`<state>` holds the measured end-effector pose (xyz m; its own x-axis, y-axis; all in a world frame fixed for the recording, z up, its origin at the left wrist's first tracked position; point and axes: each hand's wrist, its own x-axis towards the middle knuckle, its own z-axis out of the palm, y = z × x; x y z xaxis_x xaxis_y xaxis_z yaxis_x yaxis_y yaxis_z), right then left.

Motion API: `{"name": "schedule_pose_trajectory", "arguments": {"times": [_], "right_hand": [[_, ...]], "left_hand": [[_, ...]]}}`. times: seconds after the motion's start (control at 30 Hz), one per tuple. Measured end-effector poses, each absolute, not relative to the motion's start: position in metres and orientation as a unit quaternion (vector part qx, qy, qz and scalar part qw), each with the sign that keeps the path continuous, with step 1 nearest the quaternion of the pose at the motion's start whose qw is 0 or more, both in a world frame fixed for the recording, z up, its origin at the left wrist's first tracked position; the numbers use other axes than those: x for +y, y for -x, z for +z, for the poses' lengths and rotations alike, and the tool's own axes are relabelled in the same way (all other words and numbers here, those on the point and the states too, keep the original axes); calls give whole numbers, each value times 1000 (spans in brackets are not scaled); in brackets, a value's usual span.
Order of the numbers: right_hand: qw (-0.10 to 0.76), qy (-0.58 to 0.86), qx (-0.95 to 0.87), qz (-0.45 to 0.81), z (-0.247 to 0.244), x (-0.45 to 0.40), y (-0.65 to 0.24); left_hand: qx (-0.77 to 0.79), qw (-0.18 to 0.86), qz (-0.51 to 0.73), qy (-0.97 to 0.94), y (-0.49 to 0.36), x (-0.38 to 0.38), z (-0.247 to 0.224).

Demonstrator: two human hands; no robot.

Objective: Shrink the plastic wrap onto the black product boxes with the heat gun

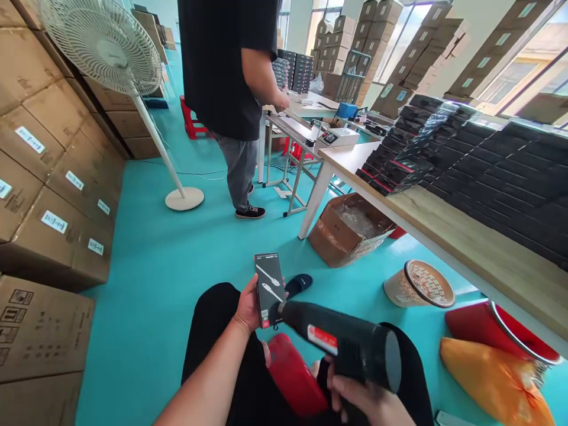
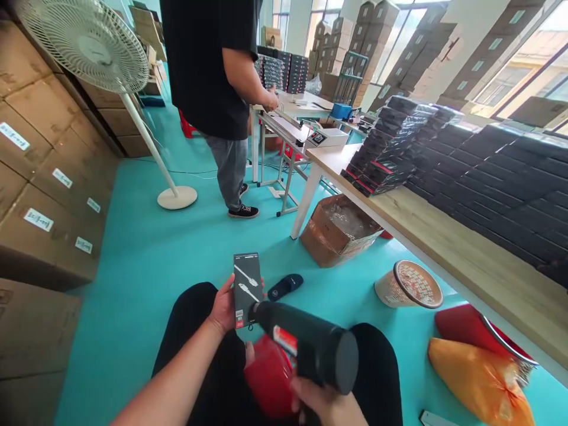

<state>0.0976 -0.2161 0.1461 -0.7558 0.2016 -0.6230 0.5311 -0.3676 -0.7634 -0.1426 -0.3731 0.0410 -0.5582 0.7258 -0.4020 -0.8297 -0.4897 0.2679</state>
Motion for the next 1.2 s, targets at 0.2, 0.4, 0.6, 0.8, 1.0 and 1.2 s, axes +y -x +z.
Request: {"name": "schedule_pose_trajectory", "arguments": {"times": [0.2,0.4,0.6,0.8,1.0,1.2], "right_hand": [[5,-363,414,-835,157,-196,-89],[14,-353,409,-841,163,-210,-82],[-13,-342,452,-824,157,-216,-68],[-58,-399,278,-872,143,-173,-67],[-41,-397,234,-887,149,-165,-67],[-32,-388,274,-879,157,-173,-49]], "left_hand": [[249,542,792,130,138,-369,42],[328,561,749,131,138,-358,34],[331,548,759,123,135,-358,36],[337,558,750,113,134,-362,36],[335,569,745,93,132,-360,33],[345,585,728,91,131,-359,29]]}}
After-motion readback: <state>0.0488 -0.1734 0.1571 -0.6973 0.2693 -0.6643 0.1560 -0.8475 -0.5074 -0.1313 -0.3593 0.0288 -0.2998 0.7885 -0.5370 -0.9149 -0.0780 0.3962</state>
